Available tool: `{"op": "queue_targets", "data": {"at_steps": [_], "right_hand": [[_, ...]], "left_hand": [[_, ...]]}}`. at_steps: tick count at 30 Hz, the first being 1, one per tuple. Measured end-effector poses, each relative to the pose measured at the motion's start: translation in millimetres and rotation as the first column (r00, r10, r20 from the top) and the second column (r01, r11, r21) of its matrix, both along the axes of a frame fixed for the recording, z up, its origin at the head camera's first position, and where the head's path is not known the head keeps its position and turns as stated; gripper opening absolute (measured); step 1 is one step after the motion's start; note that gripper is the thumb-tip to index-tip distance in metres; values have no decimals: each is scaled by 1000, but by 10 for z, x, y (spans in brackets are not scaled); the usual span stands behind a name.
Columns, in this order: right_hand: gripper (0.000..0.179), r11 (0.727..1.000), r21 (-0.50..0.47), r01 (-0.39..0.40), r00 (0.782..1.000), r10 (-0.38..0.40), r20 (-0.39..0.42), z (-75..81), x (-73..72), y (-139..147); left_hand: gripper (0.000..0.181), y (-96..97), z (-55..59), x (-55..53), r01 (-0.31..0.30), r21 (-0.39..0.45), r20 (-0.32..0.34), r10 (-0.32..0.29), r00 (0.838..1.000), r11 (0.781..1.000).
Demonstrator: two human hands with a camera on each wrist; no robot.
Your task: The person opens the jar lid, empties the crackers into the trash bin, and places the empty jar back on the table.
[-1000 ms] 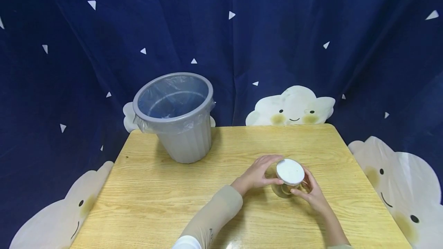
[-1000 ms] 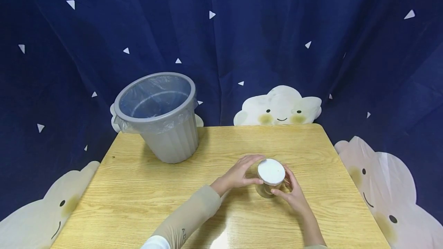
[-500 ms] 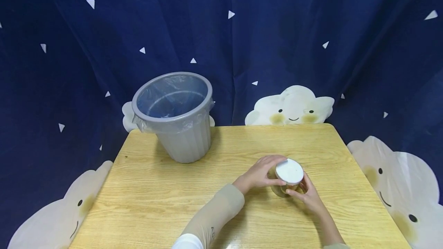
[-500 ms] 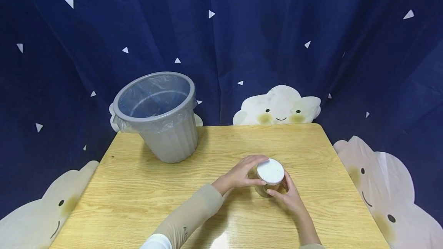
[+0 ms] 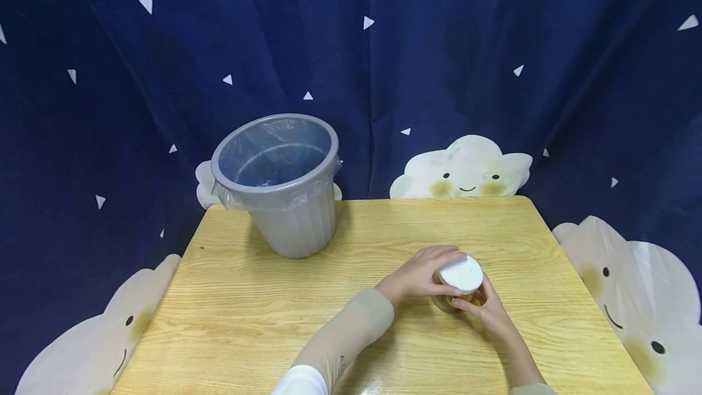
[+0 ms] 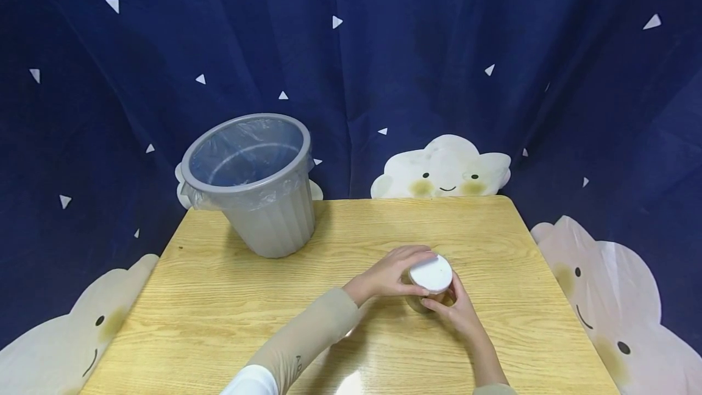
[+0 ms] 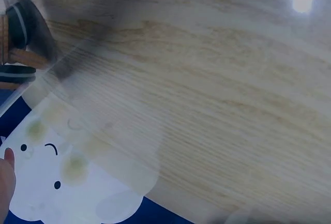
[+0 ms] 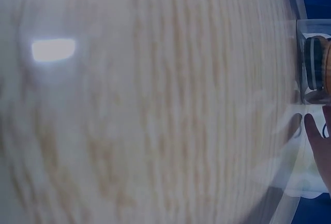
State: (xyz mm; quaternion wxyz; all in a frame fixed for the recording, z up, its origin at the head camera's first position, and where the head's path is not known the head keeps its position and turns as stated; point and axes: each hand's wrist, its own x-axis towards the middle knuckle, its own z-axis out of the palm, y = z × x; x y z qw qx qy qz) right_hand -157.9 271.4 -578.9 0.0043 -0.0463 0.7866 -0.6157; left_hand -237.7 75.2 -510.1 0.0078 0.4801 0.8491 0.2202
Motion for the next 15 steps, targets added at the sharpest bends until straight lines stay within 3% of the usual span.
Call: {"op": "queue_targets", "data": {"at_steps": [15], "right_hand": [[85,1000,-25,-2,1000,2,9,6,4,-8]], "left_hand": [[65,73,45,-25,9,-90,-74,-15,997,996]]}}
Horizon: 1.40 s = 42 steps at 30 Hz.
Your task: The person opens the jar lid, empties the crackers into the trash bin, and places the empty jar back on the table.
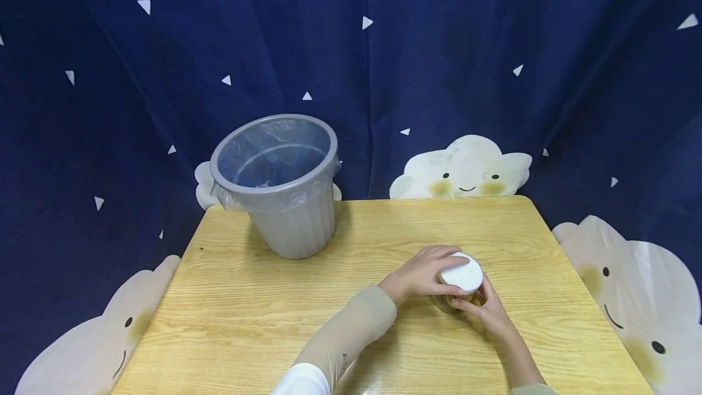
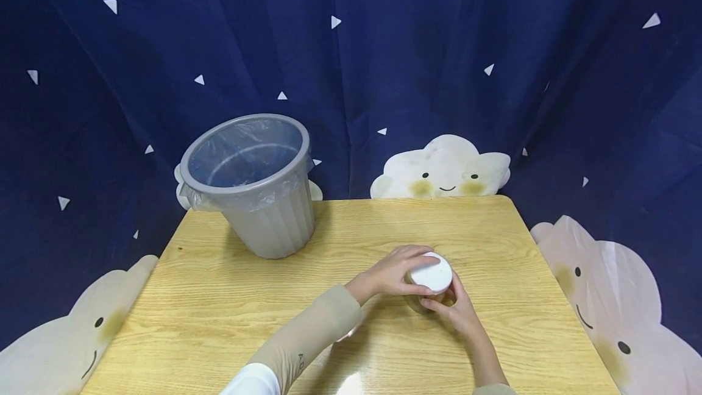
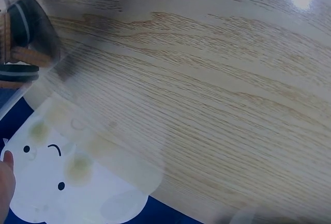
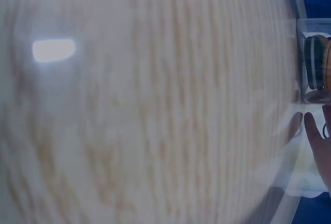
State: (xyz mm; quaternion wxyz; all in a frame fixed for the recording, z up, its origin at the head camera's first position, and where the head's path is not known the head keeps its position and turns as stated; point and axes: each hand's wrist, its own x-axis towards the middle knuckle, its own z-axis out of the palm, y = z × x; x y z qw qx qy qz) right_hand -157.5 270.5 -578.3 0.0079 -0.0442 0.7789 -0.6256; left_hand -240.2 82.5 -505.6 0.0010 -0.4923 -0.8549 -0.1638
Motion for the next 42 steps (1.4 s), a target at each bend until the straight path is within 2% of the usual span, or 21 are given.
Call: {"op": "queue_targets", "data": {"at_steps": [8,18,29,42], "right_hand": [[84,998,61,6,999,-3,-43,-5,-11,24],[85,1000,1,22,1000,-22,11,43,10,-16],[85,997,68,21,999,-19,-29,-14,-22,19],[85,999,19,25,999,-24,-32,-10,-2,1]], "left_hand": [[65,10,-2,6,-21,8,-23,22,999,1000],[67,34,-21,27,-71,18,-81,72,994,997],[66,76,4,67,-136,34,-89,139,986,990],[64,118,23,102,-180,40,-160,184,970,983]]}}
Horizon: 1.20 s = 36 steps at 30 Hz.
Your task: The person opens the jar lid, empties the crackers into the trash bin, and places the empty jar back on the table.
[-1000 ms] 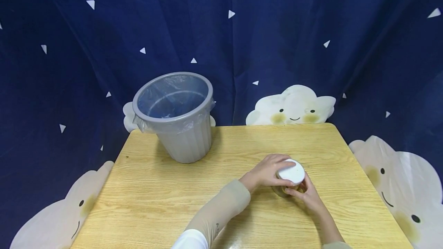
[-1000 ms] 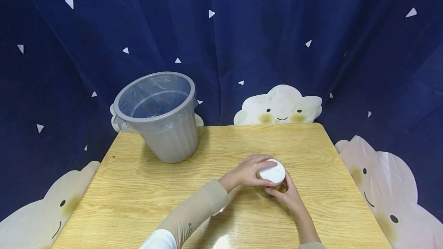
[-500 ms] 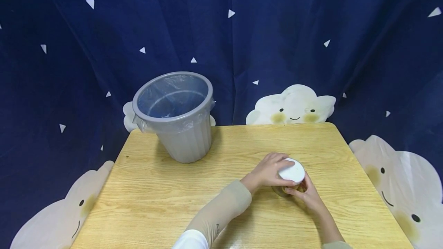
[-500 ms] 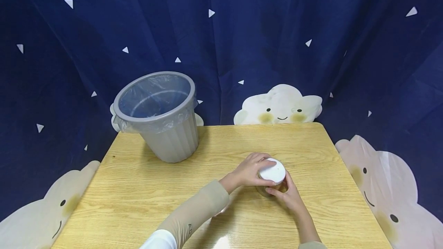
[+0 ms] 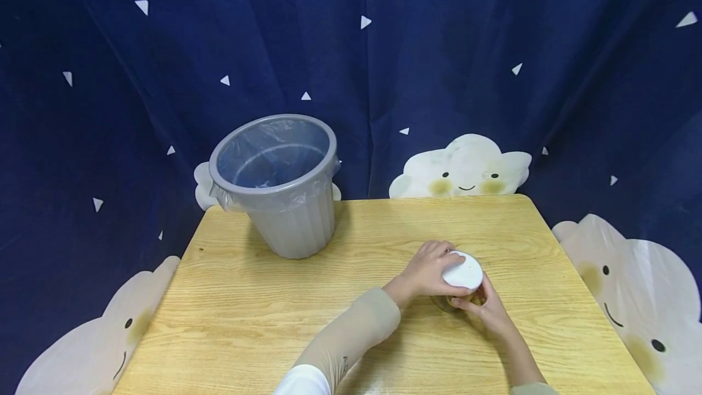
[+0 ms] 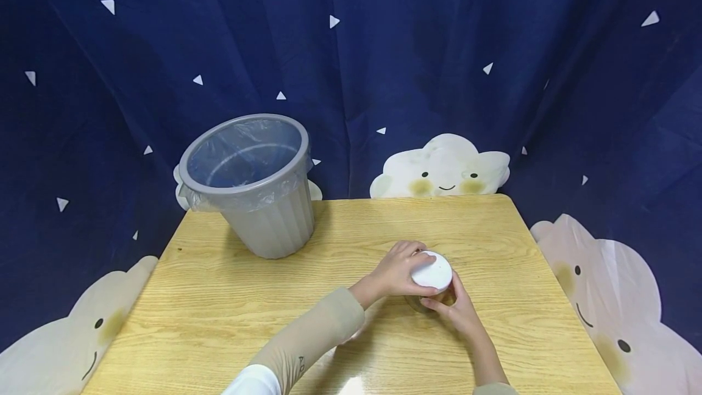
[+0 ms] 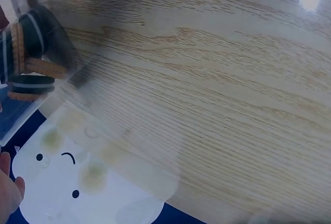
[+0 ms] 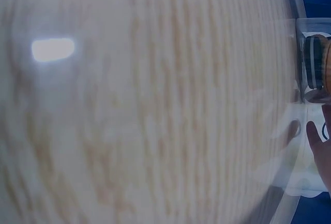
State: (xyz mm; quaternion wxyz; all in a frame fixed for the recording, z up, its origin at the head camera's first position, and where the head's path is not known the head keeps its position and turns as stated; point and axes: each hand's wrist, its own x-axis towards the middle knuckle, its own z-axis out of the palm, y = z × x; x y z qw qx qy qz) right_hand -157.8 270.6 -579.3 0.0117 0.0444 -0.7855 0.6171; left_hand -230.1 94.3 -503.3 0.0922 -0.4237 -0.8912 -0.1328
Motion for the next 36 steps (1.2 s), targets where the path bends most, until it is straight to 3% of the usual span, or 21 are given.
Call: {"op": "queue_targets", "data": {"at_steps": [17,26,36], "right_hand": [[84,1000,-26,-12,1000,13,24,-14,-15,14],[84,1000,-11,-15,1000,15,17,15,-19,11],[86,999,-37,-7,999,9,53,2,-3,-5]], "left_hand": [[54,55,-17,30,-65,10,-12,65,998,998],[55,82,-16,30,-94,-3,-46,94,995,996],[64,64,7,38,-96,-40,-36,95,995,995]]}}
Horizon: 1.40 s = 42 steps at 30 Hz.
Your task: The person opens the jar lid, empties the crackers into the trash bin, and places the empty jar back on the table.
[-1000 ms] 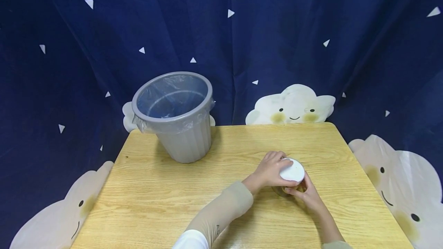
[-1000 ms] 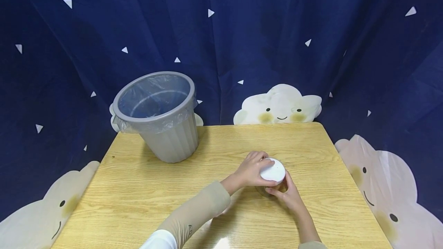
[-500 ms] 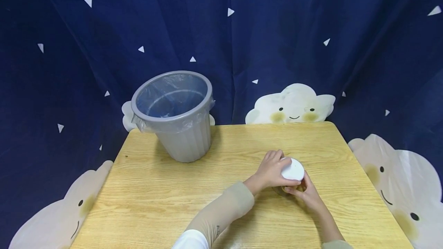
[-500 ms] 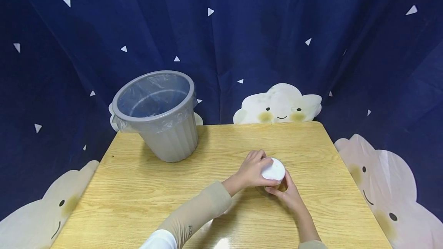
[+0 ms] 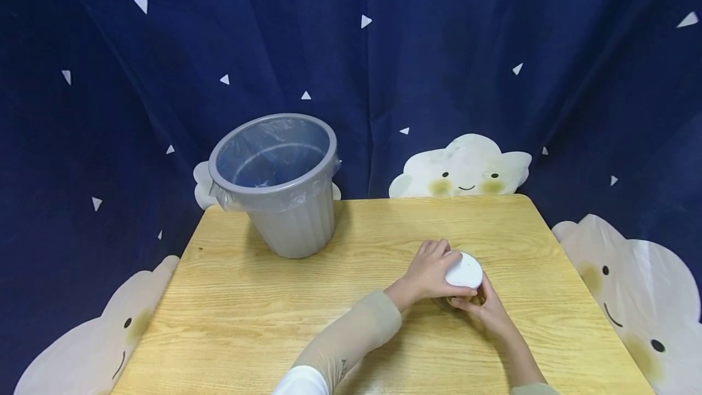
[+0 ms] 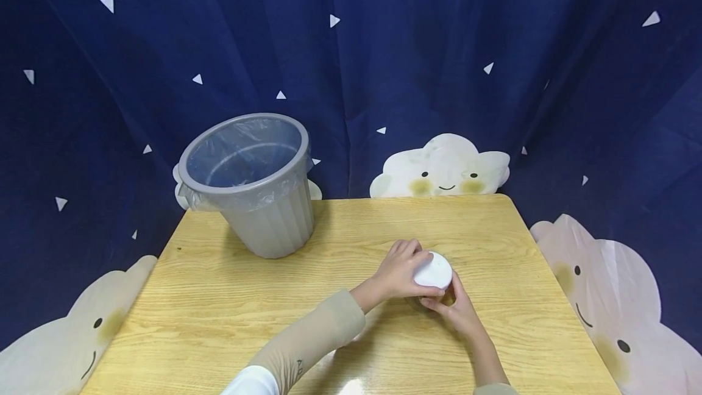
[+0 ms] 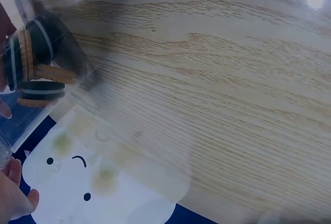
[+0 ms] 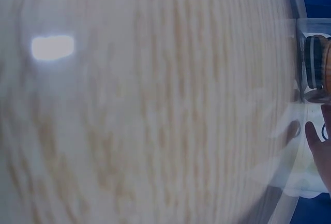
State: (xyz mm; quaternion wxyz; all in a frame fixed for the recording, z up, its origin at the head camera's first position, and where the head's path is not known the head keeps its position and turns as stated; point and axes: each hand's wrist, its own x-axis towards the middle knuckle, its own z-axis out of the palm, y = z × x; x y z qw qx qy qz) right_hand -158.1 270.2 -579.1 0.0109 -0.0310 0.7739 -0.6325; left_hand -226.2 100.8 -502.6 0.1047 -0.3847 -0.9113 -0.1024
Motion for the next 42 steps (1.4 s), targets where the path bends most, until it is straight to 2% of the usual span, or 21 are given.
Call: {"op": "queue_targets", "data": {"at_steps": [5,9,16,22,26,33,42], "right_hand": [[83,1000,26,-8,1000,9,-16,18,9,-4],[83,1000,11,-11,1000,11,-19,13,16,-4],[85,999,40,-3,999,5,-35,-6,24,4],[88,999,44,-3,1000,3,-14,14,28,10],[88,999,53,-4,1000,5,-16,26,23,4],[87,995,95,-6,998,12,-58,14,17,12],[88,995,98,-10,998,16,-58,24,14,14]], "left_hand": [[75,-25,24,-2,-11,-33,-3,11,1000,999],[81,-49,31,-25,-1,-70,2,1,1000,998],[86,-111,64,-93,94,-93,26,-92,995,991],[82,-173,92,-148,208,-68,107,-201,974,976],[77,-200,122,-186,263,-68,144,-251,957,962],[77,-186,151,-248,319,-68,202,-300,932,945],[77,-188,159,-313,354,-91,250,-322,913,931]]}}
